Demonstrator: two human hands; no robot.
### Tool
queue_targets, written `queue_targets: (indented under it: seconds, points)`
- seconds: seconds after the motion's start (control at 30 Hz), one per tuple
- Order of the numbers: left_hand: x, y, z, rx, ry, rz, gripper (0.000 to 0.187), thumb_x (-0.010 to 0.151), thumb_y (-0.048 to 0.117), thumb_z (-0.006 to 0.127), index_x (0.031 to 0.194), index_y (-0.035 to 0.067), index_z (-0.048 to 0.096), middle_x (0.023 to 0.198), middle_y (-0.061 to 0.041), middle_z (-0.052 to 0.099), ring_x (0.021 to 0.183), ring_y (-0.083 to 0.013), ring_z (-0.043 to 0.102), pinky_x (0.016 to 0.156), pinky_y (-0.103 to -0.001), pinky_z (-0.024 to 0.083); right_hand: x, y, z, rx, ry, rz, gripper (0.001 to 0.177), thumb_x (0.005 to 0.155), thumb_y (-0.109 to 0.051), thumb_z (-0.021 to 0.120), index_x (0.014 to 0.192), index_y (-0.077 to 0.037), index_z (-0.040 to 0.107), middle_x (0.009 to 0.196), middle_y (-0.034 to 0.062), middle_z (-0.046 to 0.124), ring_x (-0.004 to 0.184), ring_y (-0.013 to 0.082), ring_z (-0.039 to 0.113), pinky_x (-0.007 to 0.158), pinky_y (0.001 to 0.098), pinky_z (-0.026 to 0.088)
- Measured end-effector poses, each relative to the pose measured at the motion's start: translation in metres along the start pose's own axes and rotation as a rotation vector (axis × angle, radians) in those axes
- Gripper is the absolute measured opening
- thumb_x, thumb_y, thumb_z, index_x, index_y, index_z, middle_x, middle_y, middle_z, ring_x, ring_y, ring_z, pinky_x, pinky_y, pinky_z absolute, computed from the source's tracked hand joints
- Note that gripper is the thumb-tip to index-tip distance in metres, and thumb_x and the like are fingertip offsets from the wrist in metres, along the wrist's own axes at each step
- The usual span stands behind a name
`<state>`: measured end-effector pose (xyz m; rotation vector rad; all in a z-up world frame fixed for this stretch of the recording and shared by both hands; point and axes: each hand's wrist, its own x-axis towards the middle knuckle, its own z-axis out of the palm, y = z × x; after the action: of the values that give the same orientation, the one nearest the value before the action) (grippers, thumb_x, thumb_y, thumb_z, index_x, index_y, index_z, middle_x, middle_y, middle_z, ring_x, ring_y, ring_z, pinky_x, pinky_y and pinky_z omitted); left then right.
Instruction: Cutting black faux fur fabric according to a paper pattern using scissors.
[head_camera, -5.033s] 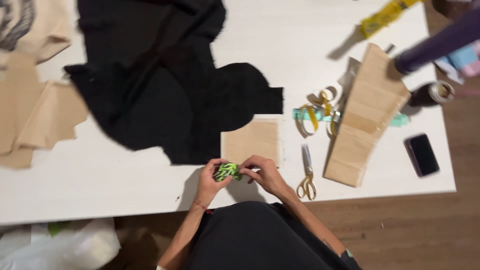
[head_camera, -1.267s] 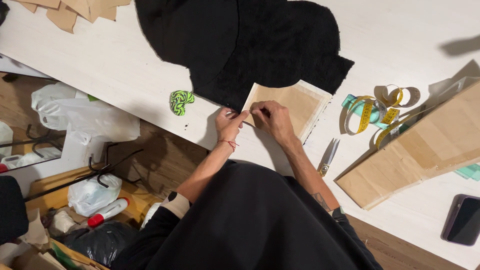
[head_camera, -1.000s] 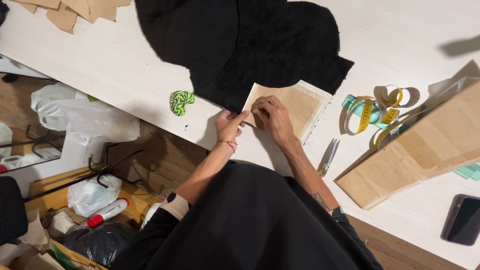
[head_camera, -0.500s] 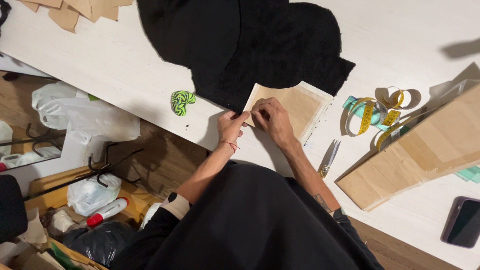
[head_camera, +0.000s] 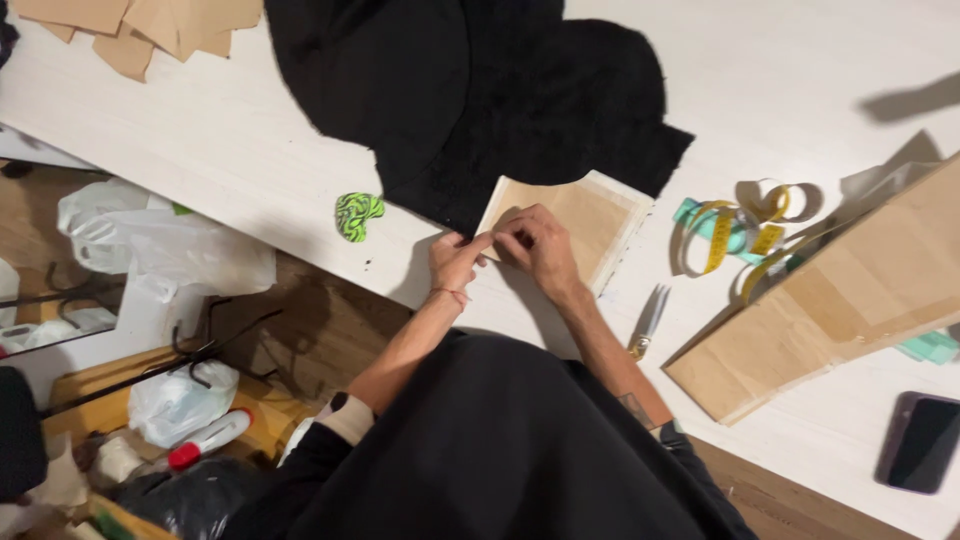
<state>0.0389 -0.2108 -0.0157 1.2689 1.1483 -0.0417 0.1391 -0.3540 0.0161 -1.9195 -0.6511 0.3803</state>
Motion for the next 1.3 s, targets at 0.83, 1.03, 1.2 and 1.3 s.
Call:
queue_targets:
  seconds: [0.83, 1.03, 1.2, 1.3]
  points:
    - [0.001, 0.008, 0.004, -0.186, -0.132, -0.058, 0.024, 0.085, 0.014, 0.082, 0.086, 0.007, 0.06, 0.075, -0.002, 0.062, 0.057, -0.009, 0.057, 0.04, -0.021, 0.03, 0.001, -0.003, -0.012, 0.002, -0.088, -0.066, 0.011, 0.09, -0.014, 0.071, 0.097, -0.006, 0.072, 0.102, 0.0073, 0.068, 0.095, 0.0239, 0.067, 0.082, 0.0355, 0.059]
    - [0.023, -0.012, 0.0, -0.197, -0.171, -0.045, 0.027, 0.086, 0.021, 0.081, 0.086, 0.012, 0.055, 0.073, -0.002, 0.062, 0.056, -0.0102, 0.061, 0.039, -0.021, 0.03, 0.005, -0.008, -0.01, -0.126, -0.048, -0.159, 0.016, 0.085, -0.008, 0.069, 0.1, -0.004, 0.07, 0.099, 0.0124, 0.065, 0.097, 0.0295, 0.062, 0.082, 0.04, 0.056]
    - [0.019, -0.015, -0.001, -0.197, -0.127, 0.002, 0.026, 0.087, 0.023, 0.08, 0.089, 0.011, 0.057, 0.073, 0.0, 0.063, 0.055, -0.0103, 0.064, 0.037, -0.022, 0.032, 0.009, -0.013, -0.005, -0.124, -0.098, -0.245, 0.014, 0.082, -0.005, 0.069, 0.097, -0.004, 0.07, 0.092, 0.0133, 0.065, 0.095, 0.0343, 0.061, 0.082, 0.0445, 0.054]
    - [0.02, -0.018, 0.0, -0.189, -0.116, 0.025, 0.026, 0.087, 0.024, 0.081, 0.09, 0.01, 0.059, 0.072, 0.0, 0.063, 0.056, -0.0094, 0.065, 0.037, -0.022, 0.033, 0.008, -0.015, -0.008, -0.118, -0.077, -0.238, 0.015, 0.082, -0.003, 0.068, 0.097, -0.004, 0.069, 0.092, 0.0149, 0.065, 0.091, 0.0366, 0.062, 0.08, 0.0458, 0.054]
